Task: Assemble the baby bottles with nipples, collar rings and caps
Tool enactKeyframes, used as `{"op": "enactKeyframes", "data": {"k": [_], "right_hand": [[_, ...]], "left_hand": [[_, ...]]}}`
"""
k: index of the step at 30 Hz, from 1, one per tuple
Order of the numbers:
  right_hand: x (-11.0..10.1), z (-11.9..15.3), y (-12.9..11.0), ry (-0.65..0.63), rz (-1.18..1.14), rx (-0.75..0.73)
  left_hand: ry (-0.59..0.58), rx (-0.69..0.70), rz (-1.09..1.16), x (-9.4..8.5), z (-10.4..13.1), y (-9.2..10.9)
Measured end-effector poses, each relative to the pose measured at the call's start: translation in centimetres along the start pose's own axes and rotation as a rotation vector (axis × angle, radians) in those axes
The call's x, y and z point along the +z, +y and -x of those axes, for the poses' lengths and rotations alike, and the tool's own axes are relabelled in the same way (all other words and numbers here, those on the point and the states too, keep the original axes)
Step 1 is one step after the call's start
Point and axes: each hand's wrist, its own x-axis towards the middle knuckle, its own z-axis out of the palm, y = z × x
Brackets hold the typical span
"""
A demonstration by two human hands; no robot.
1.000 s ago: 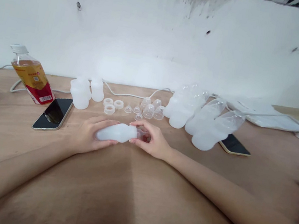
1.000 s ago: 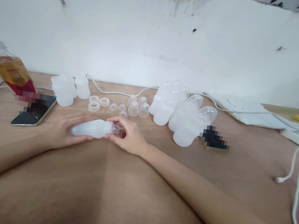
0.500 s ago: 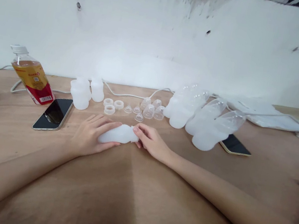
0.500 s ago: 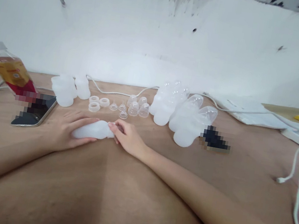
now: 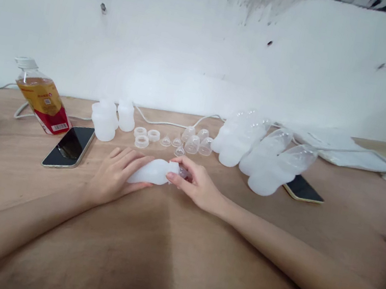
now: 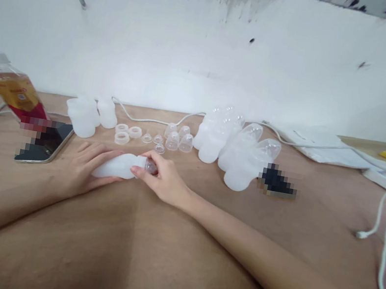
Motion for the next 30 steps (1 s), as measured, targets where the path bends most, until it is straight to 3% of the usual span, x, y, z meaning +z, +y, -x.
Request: {"op": "enactKeyframes", "data": {"k": [4,7,9,10,13,17,22,30], "right_hand": [[-1.0,-0.6,0.1,-0.074,0.042,-0.003],[-2.4,-1.2,1.0,0.192,0.256,-0.018],[-3.4,-1.6,2.0,0.392,0.54,0.013],[-3.9,-1.7,2.5,0.428,0.679,0.041],[-4.7,-2.0,3.9,0.354,0.922,0.159],[-4.7,-1.8,4.4,0.203,1.007,0.234],[-4.4,-1.6,3.4,0.242,1.137,0.226],[-4.5,-1.6,4.0,0.174,1.066,0.285]], "left_hand": [[-0.013,-0.063,0.042,-0.1,-0.3,0.1],[-0.036,-0.191,0.124,-0.3,-0.4,0.1],[-0.043,-0.283,0.166,-0.3,-0.4,0.0],[-0.04,-0.323,0.179,-0.2,-0.4,-0.1],[-0.022,-0.396,0.207,0.1,-0.4,-0.4],[-0.014,-0.439,0.249,0.3,-0.4,-0.5],[-0.036,-0.501,0.267,0.1,-0.5,-0.6],[-0.032,-0.561,0.289,0.1,-0.6,-0.6]]}}
